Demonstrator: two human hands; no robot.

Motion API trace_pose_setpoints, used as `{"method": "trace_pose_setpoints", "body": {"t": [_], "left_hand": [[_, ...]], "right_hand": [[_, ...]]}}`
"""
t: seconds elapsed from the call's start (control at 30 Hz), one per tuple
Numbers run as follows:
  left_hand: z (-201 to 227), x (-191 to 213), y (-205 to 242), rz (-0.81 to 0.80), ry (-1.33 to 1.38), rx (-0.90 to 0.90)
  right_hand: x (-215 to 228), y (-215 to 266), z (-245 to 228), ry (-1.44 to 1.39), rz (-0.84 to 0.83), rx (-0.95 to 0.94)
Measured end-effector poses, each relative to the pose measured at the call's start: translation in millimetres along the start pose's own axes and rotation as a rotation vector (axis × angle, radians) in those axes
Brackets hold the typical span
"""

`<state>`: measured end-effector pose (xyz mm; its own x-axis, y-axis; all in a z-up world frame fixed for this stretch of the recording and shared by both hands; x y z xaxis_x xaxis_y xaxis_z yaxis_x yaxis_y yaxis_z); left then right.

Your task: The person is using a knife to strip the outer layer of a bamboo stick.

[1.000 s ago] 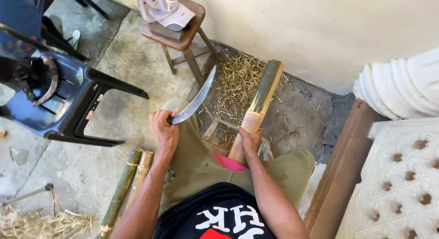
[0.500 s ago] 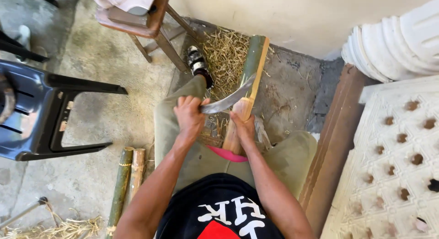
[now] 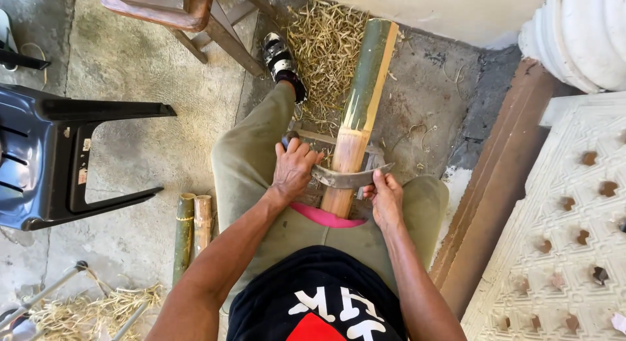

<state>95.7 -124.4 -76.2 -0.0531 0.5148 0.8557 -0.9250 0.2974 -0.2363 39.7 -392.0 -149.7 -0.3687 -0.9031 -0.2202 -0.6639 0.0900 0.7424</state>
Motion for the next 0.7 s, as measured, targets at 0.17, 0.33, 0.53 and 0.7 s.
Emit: {"method": "trace_pose_setpoints", "body": {"t": [0.17,0.33,0.53,0.7], "left_hand": [[-20.3,-17.7,-61.9,0.063,-0.035,-0.002],[-27.7,-23.7,-111.3,0.099,-0.085,-0.043],[-13.7,-14.1,-87.2,0.126,-0.058,0.02],[-13.0,-15.9,-56.1,-0.029,-0.019,-0.007]], "right_hand": [[-35.3,-46.1,-60.1,0.09,0.068,0.174],[-28.9,-107.0,-82.4,0.01,0.1,0.219],[-35.7,-65.9,-73.9,-0.024,0.088,0.212],[-17.1,-42.2,-29.9,-0.004,0.078,0.119]]}}
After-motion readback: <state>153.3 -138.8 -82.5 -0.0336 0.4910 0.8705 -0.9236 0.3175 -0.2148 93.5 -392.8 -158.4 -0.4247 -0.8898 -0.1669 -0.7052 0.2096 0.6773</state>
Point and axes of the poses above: each hand's wrist, its own y-axis away from the middle knuckle, its own x-axis out of the back of the hand, z = x × y, the point moved 2 cm from there along -y, towards the middle knuckle, and after that the axes turned 2 degrees about -x, right-handed, at the moved point
